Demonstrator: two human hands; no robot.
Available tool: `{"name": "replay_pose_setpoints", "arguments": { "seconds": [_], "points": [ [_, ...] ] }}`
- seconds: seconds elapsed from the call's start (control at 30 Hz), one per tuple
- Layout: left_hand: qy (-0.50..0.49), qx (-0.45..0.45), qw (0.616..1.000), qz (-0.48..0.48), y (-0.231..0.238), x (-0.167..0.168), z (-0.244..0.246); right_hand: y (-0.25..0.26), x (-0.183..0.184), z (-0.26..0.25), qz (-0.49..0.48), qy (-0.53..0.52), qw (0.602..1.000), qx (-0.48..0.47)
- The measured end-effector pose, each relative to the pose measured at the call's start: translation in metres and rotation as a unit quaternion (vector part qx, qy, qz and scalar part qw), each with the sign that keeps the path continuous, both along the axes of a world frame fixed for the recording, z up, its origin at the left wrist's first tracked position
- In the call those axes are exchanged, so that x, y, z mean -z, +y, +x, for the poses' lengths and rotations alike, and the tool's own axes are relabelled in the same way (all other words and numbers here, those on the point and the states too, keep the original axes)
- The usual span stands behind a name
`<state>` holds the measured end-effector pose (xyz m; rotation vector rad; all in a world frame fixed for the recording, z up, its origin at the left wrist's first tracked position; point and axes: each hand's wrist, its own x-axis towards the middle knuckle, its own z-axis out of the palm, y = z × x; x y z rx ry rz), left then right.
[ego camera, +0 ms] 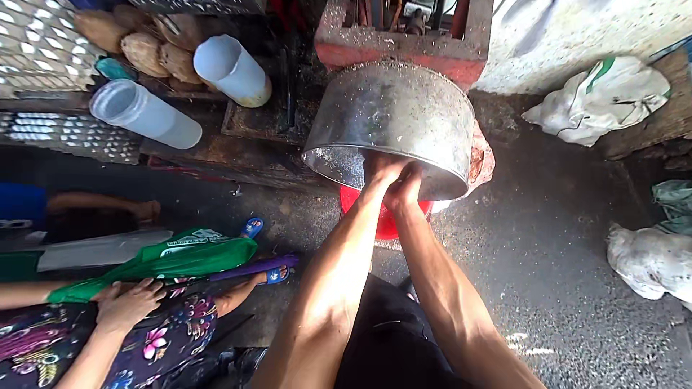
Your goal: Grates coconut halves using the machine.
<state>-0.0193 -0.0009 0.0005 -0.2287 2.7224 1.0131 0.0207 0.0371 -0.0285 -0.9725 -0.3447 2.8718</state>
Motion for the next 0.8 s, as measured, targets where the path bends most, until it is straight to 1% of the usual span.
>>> {"name": "replay_pose_setpoints", "arguments": {
  "seconds": [0.13, 0.2, 0.27, 0.33, 0.37, 0.4, 0.47, 0.5, 0.53, 0.57, 0.6, 0.63, 0.7, 0.73, 0.77, 0.8],
  "points": [
    [0.036, 0.003, 0.999, 0.03, -0.008, 0.012, -0.001, -0.003, 0.013, -0.003, 0.016, -0.007, 1.0, -0.006],
    [0.056, 0.013, 0.997, 0.041, -0.013, 0.019, -0.003, -0.005, 0.02, -0.004, 0.043, -0.009, 0.999, -0.02],
    [0.077, 0.007, 0.995, 0.063, -0.018, 0.032, -0.003, -0.005, 0.024, 0.0, 0.09, -0.017, 0.995, -0.046],
    [0.09, -0.003, 0.99, 0.108, -0.022, 0.038, -0.004, -0.006, 0.029, 0.004, 0.148, -0.03, 0.986, -0.076],
    [0.091, -0.009, 0.985, 0.144, -0.022, 0.041, -0.002, -0.006, 0.036, 0.005, 0.173, -0.038, 0.981, -0.079],
    [0.091, -0.023, 0.974, 0.204, -0.022, 0.043, 0.0, -0.005, 0.045, 0.005, 0.203, -0.04, 0.975, -0.08],
    [0.09, -0.052, 0.928, 0.359, -0.026, 0.049, 0.0, -0.006, 0.055, -0.001, 0.27, -0.017, 0.96, -0.077],
    [0.072, -0.057, 0.906, 0.414, -0.028, 0.06, 0.002, -0.004, 0.057, 0.0, 0.298, 0.002, 0.951, -0.081],
    [0.035, -0.063, 0.893, 0.445, -0.034, 0.077, 0.009, -0.001, 0.058, 0.007, 0.323, 0.019, 0.942, -0.086],
    [-0.001, -0.069, 0.871, 0.487, -0.038, 0.088, 0.012, 0.002, 0.057, 0.015, 0.352, 0.037, 0.93, -0.096],
    [-0.051, -0.083, 0.838, 0.537, -0.045, 0.093, 0.019, 0.003, 0.057, 0.028, 0.381, 0.053, 0.917, -0.109],
    [-0.105, -0.111, 0.797, 0.584, -0.051, 0.093, 0.034, 0.003, 0.055, 0.048, 0.408, 0.058, 0.904, -0.112],
    [-0.216, -0.15, 0.698, 0.666, -0.064, 0.084, 0.064, -0.001, 0.045, 0.084, 0.475, 0.045, 0.871, -0.114],
    [-0.246, -0.155, 0.665, 0.688, -0.068, 0.078, 0.073, -0.006, 0.038, 0.092, 0.499, 0.04, 0.859, -0.108],
    [-0.244, -0.149, 0.658, 0.697, -0.073, 0.077, 0.082, -0.01, 0.035, 0.096, 0.51, 0.034, 0.854, -0.099],
    [-0.214, -0.139, 0.669, 0.698, -0.075, 0.077, 0.086, -0.012, 0.032, 0.093, 0.508, 0.036, 0.856, -0.092]
  ]
}}
